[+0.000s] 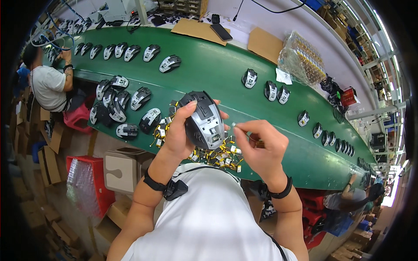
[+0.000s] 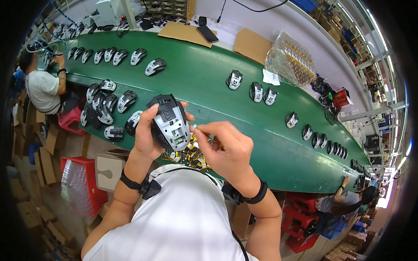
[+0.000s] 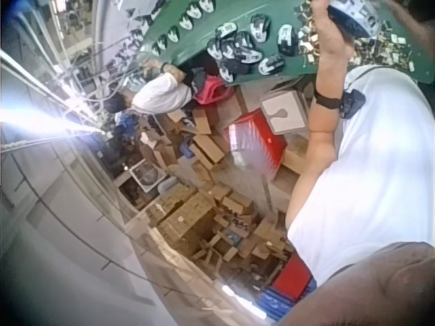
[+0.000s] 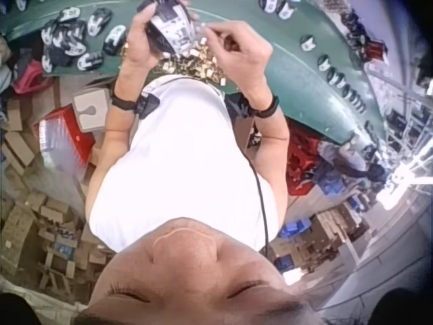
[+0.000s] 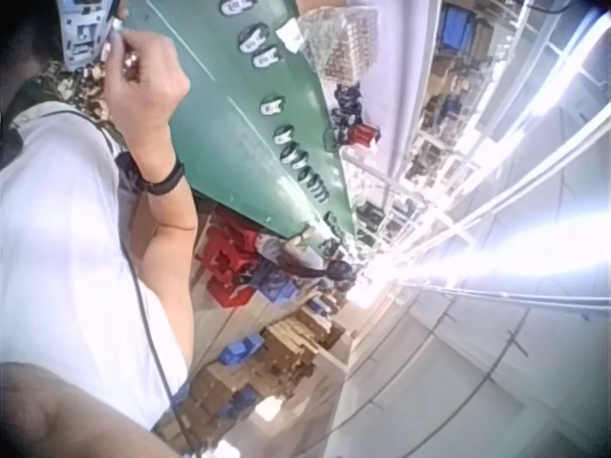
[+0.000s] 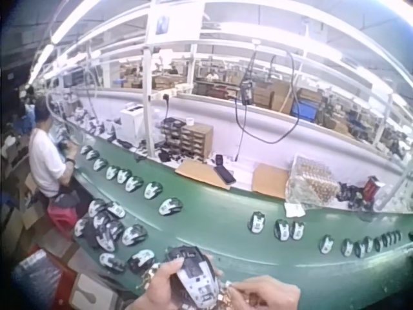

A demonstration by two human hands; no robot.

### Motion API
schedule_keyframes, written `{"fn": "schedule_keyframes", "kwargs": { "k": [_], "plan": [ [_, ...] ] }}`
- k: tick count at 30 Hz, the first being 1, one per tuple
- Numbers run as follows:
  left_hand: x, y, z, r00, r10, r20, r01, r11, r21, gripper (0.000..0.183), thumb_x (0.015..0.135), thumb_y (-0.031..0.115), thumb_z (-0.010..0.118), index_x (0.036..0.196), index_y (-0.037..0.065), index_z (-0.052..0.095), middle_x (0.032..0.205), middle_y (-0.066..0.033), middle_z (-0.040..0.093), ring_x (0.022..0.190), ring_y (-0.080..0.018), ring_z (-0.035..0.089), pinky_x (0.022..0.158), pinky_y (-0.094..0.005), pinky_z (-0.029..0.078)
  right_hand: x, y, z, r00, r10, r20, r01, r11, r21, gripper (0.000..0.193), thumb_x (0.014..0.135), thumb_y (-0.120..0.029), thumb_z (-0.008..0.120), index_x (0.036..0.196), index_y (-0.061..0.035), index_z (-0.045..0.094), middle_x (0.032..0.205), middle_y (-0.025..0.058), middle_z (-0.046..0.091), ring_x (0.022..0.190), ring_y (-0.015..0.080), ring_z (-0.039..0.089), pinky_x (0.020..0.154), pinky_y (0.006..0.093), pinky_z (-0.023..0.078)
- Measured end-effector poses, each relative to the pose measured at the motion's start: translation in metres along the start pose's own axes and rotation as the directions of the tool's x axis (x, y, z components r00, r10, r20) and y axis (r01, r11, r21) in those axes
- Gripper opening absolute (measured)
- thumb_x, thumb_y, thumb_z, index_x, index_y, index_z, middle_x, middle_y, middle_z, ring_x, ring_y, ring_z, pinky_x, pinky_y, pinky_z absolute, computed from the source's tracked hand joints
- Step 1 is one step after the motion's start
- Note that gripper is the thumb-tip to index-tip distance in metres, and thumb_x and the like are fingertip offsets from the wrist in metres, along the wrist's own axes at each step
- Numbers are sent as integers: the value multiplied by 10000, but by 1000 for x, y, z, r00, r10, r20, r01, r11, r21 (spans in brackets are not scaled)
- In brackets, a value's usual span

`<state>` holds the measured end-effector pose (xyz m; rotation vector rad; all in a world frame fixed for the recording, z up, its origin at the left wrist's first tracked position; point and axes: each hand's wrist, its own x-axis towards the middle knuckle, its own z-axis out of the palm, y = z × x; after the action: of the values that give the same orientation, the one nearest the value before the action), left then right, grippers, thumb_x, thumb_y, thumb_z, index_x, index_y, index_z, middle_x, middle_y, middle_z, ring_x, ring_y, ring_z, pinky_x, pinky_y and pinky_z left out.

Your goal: The person assembles electronic devices by inserting small yellow and white components into the bottom of black and white casings. They pick up a casing, insert the component, and place the finished unit on a green table. The process is repeated for multiple units in a continuous assembly line workflow.

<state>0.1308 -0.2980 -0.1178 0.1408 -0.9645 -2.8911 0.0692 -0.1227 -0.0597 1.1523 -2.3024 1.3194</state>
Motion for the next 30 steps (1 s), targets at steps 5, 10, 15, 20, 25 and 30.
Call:
{"fn": "schedule_keyframes", "kwargs": {
  "k": [5, 10, 15, 20, 25, 30],
  "plan": [
    [1, 0, 4, 1000, -4, -17, 4, 1000, -1, 608, 944, 462, 429, 1271, -38, 540, 1087, -233, 664, 902, -279, 704, 804, -373, 592, -1, 2, 2, 996, -38, 77, 38, 999, 11, 121, 763, -5, 774, 843, -29, 687, 744, 47, 669, 495, 88, 554, 450, 212, 433],
    [-3, 0, 0, 1000, -7, -16, 6, 1000, -24, 605, 944, 458, 428, 1269, -40, 540, 1081, -234, 665, 908, -284, 702, 807, -379, 591, -1, -1, 1, 955, -22, 294, 3, 998, 67, 114, 773, 12, 735, 866, -16, 675, 817, 63, 664, 580, 114, 594, 509, 235, 464],
    [-8, 2, 4, 1000, -13, -4, 13, 999, -41, 634, 941, 473, 413, 1290, -46, 519, 1111, -254, 650, 950, -315, 691, 814, -396, 588, 1, 2, -3, 953, 36, 302, -91, 981, 169, 118, 774, 25, 722, 877, -5, 672, 847, 71, 672, 589, 124, 581, 545, 251, 471],
    [-16, -1, 2, 997, -57, 46, 60, 994, -90, 680, 936, 481, 391, 1337, -62, 473, 1151, -277, 629, 975, -355, 680, 852, -435, 574, -7, 11, 5, 983, 91, 159, -124, 970, 209, 113, 779, 33, 716, 881, 6, 674, 831, 74, 677, 608, 124, 586, 569, 250, 472],
    [-26, 0, 3, 998, -36, 60, 36, 999, -5, 739, 898, 509, 442, 1365, -64, 440, 1164, -286, 620, 994, -362, 672, 848, -435, 569, -10, 16, 10, 977, 191, 95, -207, 957, 205, 82, 815, 18, 709, 888, 10, 671, 846, 67, 682, 651, 104, 590, 600, 239, 477],
    [-27, 0, 2, 999, -6, 40, 4, 999, 49, 762, 880, 526, 469, 1373, -53, 430, 1164, -270, 622, 987, -353, 675, 827, -423, 572, -10, 18, 6, 861, 401, 312, -508, 676, 535, 82, 868, -28, 693, 912, 19, 640, 872, 49, 662, 691, 84, 575, 642, 231, 477]
  ]
}}
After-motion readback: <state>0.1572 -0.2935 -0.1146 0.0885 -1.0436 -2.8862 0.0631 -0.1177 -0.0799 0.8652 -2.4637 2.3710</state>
